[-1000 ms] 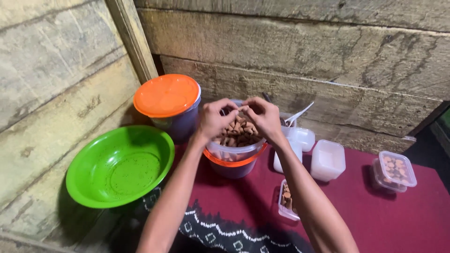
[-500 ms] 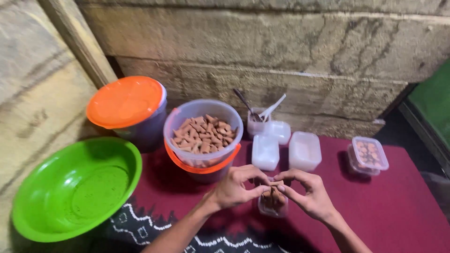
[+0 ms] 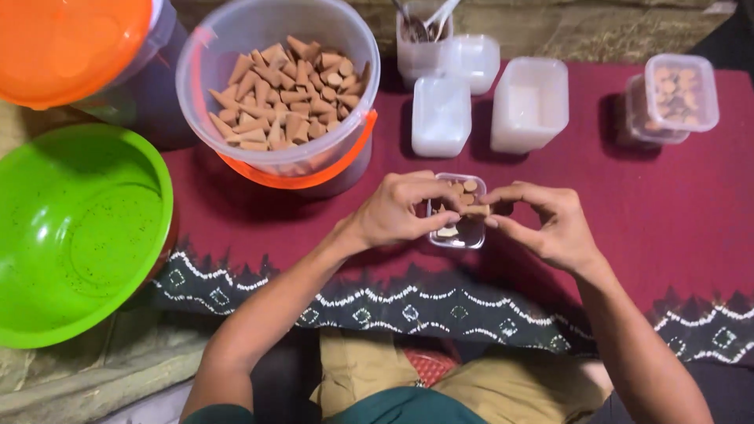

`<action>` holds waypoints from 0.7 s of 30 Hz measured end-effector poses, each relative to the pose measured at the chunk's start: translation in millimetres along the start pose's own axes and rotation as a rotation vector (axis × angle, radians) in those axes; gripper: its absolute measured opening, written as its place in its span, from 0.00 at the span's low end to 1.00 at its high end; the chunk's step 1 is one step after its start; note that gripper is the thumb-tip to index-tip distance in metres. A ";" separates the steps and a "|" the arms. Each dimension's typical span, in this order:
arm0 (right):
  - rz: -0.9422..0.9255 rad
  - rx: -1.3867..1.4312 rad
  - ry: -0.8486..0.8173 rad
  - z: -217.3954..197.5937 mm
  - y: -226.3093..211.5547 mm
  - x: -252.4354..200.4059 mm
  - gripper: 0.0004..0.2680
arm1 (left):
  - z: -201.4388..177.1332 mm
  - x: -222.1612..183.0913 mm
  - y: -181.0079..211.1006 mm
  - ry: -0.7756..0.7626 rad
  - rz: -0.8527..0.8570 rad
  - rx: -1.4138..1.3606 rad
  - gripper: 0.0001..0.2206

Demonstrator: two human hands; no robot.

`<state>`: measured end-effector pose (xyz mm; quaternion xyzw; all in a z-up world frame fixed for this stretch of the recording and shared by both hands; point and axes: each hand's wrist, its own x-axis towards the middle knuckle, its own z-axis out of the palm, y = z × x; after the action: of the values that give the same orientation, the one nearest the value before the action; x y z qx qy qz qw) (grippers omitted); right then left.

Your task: Packing incense cones from a large bucket into small plastic containers for retail.

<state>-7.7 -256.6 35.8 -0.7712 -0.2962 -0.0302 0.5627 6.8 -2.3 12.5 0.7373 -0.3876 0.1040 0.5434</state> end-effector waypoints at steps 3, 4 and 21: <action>-0.018 -0.030 0.002 1.6 4.5 1.6 0.07 | 1.9 -2.0 -2.5 0.030 -0.015 -0.037 0.05; -0.008 -0.026 -0.002 2.3 7.3 0.7 0.07 | 2.7 -3.7 -5.3 0.031 -0.026 -0.042 0.05; -0.017 -0.086 0.039 15.0 32.1 -15.3 0.09 | -17.5 -15.6 -14.5 0.012 -0.007 0.183 0.14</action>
<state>-8.8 -255.9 -2.8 -0.7914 -0.2900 -0.0627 0.5345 10.8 21.9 -0.2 0.7845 -0.3708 0.1416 0.4765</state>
